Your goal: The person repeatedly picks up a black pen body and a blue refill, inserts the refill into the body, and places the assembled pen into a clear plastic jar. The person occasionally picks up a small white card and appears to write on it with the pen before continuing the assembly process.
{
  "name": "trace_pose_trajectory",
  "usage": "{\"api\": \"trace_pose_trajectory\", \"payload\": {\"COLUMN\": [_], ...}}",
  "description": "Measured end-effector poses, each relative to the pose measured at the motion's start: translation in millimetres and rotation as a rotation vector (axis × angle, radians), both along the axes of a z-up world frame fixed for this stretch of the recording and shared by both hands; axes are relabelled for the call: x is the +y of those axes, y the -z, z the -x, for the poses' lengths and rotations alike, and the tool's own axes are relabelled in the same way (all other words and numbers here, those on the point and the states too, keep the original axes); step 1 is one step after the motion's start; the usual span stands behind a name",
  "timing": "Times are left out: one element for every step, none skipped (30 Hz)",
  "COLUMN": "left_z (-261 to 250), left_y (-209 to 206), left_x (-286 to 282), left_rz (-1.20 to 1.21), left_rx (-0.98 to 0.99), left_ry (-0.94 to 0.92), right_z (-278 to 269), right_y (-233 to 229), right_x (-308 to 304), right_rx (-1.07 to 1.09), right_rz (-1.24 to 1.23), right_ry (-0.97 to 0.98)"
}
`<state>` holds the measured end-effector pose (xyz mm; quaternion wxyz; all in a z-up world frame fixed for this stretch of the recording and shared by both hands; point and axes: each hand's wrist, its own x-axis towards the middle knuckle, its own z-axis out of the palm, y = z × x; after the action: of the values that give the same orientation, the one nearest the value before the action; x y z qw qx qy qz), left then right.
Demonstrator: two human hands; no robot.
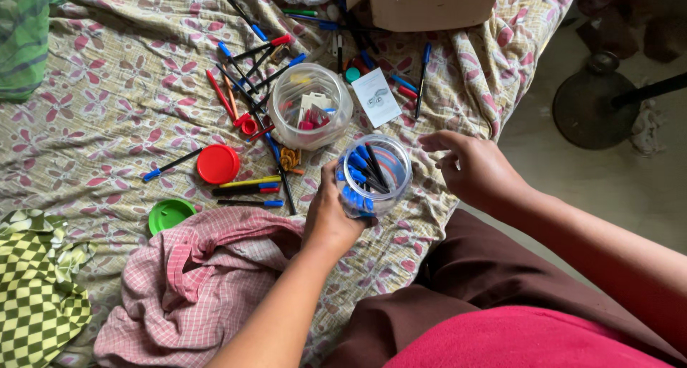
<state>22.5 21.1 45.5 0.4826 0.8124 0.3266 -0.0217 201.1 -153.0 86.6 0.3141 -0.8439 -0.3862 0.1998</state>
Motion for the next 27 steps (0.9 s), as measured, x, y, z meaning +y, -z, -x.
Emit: {"api": "trace_pose_trajectory", "payload": {"left_z": [-7,-14,-22,-27,-30,-36,-42,-48,-53,-57,-64,-69,-73,-77,-80,-84,-88,-91,-93,-94,-95,-97,-97,-98,-100,-101,-102], "left_y": [0,1,3,6,8,11,13,13,13,12,12,12,12,11,10,10,10,11,11,12,13,13,13,12,11,10,10], "left_x": [0,0,1,0,0,2,3,5,7,8,11,11,10,10,8,10,11,9,8,6,5,5,5,4,5,5,5], "left_rz": [0.013,0.022,0.03,0.041,0.047,0.049,0.051,0.029,0.008,-0.009,0.005,0.023,0.042,0.035,0.029,0.016,0.029,0.046,0.063,0.064,0.065,0.061,0.078,0.092,0.106,0.097,0.088], "left_rx": [0.036,0.031,0.026,0.022,0.005,-0.019,-0.042,-0.008,0.026,0.067,0.104,0.146,0.188,0.227,0.267,0.302,0.308,0.313,0.317,0.276,0.236,0.191,0.222,0.252,0.281,0.266,0.251], "left_ry": [0.0,-0.004,-0.008,-0.013,-0.018,-0.025,-0.032,-0.024,-0.015,-0.005,-0.011,-0.019,-0.027,-0.014,-0.001,0.006,-0.013,-0.026,-0.038,-0.045,-0.052,-0.058,-0.06,-0.06,-0.06,-0.059,-0.059], "right_z": [-8,-13,-18,-25,-33,-42,-49,-57,-67,-76,-87,-96,-105,-114,-120,-125,-130,-134,-139,-142,-145,-148,-150,-153,-157,-161,-162], "right_y": [3,7,10,13,16,21,27,34,41,47,53,59,64,68,72,75,78,81,86,94,103,112,122,130,137,140,140], "right_x": [2,4,5,6,8,10,12,15,18,20,23,25,27,30,34,40,46,47,48,47,44,42,40,38,35,34,35], "right_rx": [0.019,0.046,0.074,0.109,0.144,0.17,0.15,0.124,0.099,0.141,0.182,0.228,0.203,0.178,0.154,0.203,0.249,0.294,0.278,0.265,0.252,0.246,0.24,0.232,0.193,0.158,0.122], "right_rz": [0.054,0.112,0.171,0.267,0.362,0.454,0.367,0.275,0.183,0.273,0.363,0.458,0.394,0.327,0.259,0.397,0.536,0.68,0.624,0.57,0.516,0.498,0.481,0.461,0.443,0.425,0.406], "right_ry": [0.015,0.03,0.044,0.061,0.076,0.09,0.077,0.062,0.048,0.061,0.073,0.083,0.039,-0.005,-0.048,-0.042,-0.035,-0.019,-0.062,-0.104,-0.145,-0.171,-0.197,-0.221,-0.28,-0.343,-0.406]}}
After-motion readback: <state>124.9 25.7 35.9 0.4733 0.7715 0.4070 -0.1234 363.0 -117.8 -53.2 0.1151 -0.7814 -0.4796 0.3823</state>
